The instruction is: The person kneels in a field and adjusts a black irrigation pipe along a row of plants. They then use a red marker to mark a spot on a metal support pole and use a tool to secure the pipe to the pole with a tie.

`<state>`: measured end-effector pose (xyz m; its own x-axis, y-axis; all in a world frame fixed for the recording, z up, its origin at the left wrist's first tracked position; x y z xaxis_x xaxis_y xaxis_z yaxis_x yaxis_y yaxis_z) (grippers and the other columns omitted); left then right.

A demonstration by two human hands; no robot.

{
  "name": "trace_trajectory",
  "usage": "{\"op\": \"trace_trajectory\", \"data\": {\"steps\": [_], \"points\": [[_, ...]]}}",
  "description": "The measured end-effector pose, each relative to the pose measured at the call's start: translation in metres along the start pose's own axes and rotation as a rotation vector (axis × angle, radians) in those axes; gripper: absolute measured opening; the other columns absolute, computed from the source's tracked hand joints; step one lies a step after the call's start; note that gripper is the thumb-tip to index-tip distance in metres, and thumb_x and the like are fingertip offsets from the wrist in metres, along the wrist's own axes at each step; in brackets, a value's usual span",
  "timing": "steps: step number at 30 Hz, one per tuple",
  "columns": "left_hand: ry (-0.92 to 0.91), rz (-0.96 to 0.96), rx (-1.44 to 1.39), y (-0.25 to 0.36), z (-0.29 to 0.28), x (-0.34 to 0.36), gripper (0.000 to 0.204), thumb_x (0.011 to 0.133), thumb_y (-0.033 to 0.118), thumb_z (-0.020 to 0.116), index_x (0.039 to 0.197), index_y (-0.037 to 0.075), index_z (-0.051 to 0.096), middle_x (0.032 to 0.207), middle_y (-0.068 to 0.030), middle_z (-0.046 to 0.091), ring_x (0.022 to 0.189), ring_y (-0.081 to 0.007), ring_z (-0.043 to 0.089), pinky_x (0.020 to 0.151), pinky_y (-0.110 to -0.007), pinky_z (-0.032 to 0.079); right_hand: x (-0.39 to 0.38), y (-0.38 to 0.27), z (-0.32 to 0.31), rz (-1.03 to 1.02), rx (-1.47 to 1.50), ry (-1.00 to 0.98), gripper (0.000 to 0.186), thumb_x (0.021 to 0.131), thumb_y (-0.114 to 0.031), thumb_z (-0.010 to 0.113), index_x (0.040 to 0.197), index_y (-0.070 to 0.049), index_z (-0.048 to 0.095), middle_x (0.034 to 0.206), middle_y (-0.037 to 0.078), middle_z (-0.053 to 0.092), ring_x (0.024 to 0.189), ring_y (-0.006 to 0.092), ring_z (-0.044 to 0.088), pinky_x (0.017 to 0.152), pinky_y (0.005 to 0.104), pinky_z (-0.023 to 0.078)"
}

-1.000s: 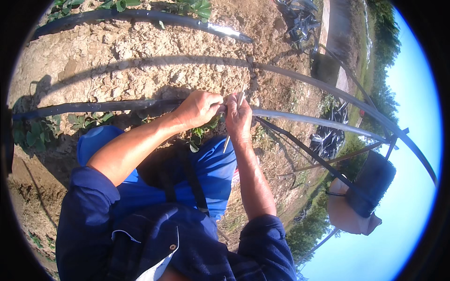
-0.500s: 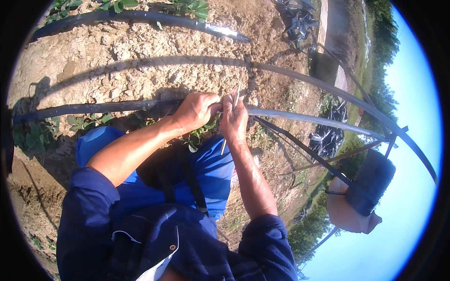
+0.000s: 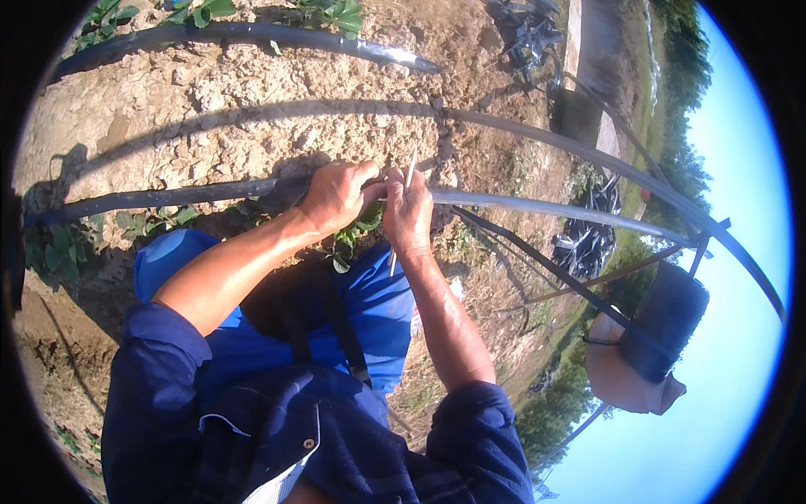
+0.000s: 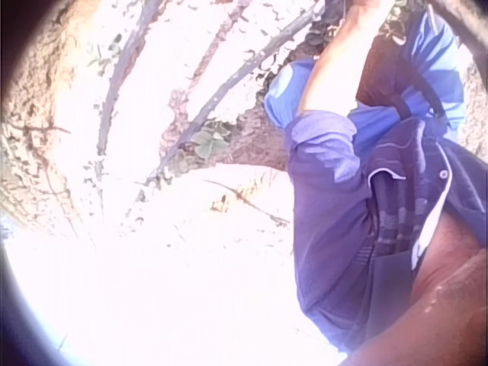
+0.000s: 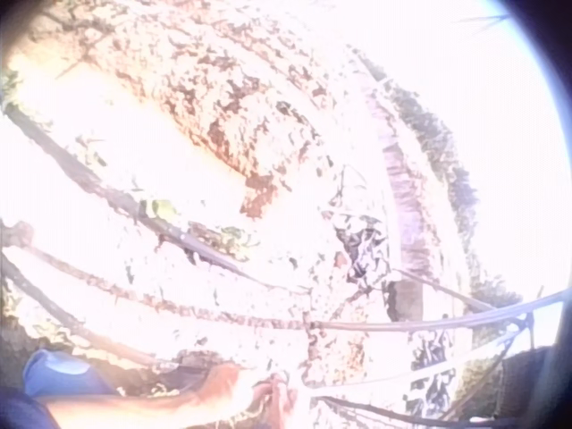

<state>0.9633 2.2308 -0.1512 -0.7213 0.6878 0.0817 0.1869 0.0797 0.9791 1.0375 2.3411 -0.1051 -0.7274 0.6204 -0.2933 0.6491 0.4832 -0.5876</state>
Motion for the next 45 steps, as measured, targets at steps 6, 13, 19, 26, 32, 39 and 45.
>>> {"op": "trace_trajectory", "data": {"steps": [6, 13, 19, 26, 32, 39, 45], "points": [[-0.097, -0.090, 0.027, -0.001, 0.004, 0.002, 0.021, 0.088, 0.020, 0.068, 0.099, 0.004, 0.061, 0.074, -0.0198, 0.066, 0.072, -0.0395, 0.066, 0.062, -0.048, 0.050, 0.002, 0.011, 0.008, 0.016, 0.251, -0.014, 0.025, 0.104, -0.026, 0.050, 0.107, -0.003, 0.060, 0.075, -0.004, 0.055, 0.063, 0.0041, 0.049, 0.053, 0.0200, 0.038], [-0.383, -0.145, 0.041, -0.009, -0.002, 0.013, 0.020, 0.088, 0.025, 0.065, 0.088, 0.005, 0.062, 0.071, -0.0201, 0.064, 0.070, -0.0395, 0.065, 0.063, -0.048, 0.050, 0.001, 0.019, -0.003, 0.290, 0.475, -0.009, 0.026, 0.104, -0.027, 0.050, 0.105, -0.003, 0.060, 0.068, 0.000, 0.053, 0.045, 0.0046, 0.038, 0.039, 0.0205, 0.027], [-0.319, -0.162, 0.017, -0.007, -0.002, 0.012, 0.023, 0.089, 0.027, 0.060, 0.084, 0.005, 0.067, 0.077, -0.0194, 0.067, 0.075, -0.0380, 0.067, 0.069, -0.047, 0.054, 0.000, 0.018, -0.006, 0.358, 0.681, 0.112, 0.026, 0.104, -0.026, 0.050, 0.107, -0.002, 0.060, 0.072, 0.002, 0.057, 0.047, 0.0062, 0.041, 0.037, 0.0215, 0.027], [-0.252, -0.109, -0.028, -0.010, 0.004, 0.009, 0.021, 0.090, 0.026, 0.064, 0.088, 0.005, 0.066, 0.075, -0.0200, 0.066, 0.072, -0.0390, 0.066, 0.065, -0.047, 0.052, -0.006, 0.035, -0.010, 0.401, 0.755, 0.080, 0.031, 0.103, -0.027, 0.054, 0.115, -0.001, 0.066, 0.071, 0.000, 0.055, 0.049, 0.0059, 0.042, 0.038, 0.0211, 0.028], [-0.213, -0.049, -0.008, -0.010, 0.006, 0.006, 0.019, 0.091, 0.022, 0.062, 0.090, 0.004, 0.065, 0.068, -0.0206, 0.063, 0.066, -0.0397, 0.065, 0.061, -0.048, 0.051, -0.016, 0.025, 0.000, 0.309, 0.681, 0.199, 0.029, 0.101, -0.023, 0.059, 0.120, -0.003, 0.066, 0.070, -0.005, 0.050, 0.047, 0.0033, 0.038, 0.040, 0.0206, 0.028], [-0.179, -0.024, 0.027, -0.004, 0.006, 0.005, 0.017, 0.091, 0.021, 0.061, 0.088, 0.004, 0.063, 0.065, -0.0206, 0.061, 0.063, -0.0401, 0.064, 0.059, -0.048, 0.050, -0.016, 0.030, 0.012, 0.266, 0.700, 0.216, 0.034, 0.100, -0.024, 0.060, 0.129, -0.005, 0.061, 0.071, -0.006, 0.049, 0.048, 0.0018, 0.036, 0.040, 0.0209, 0.026], [-0.193, -0.060, 0.025, -0.004, 0.008, 0.006, 0.017, 0.091, 0.021, 0.062, 0.087, 0.004, 0.063, 0.067, -0.0207, 0.062, 0.065, -0.0394, 0.064, 0.060, -0.049, 0.050, -0.018, 0.023, 0.003, 0.309, 0.723, 0.177, 0.033, 0.102, -0.029, 0.057, 0.126, -0.006, 0.060, 0.069, -0.004, 0.048, 0.047, 0.0041, 0.038, 0.040, 0.0213, 0.026]]}}
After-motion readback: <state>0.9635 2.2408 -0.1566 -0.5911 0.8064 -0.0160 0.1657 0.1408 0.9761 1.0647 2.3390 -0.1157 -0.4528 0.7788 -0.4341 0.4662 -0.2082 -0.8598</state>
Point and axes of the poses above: each hand's wrist, its own x-axis towards the middle knuckle, its own z-axis out of the palm, y = z × x, the point moved 6 cm from there along x, towards the middle knuckle
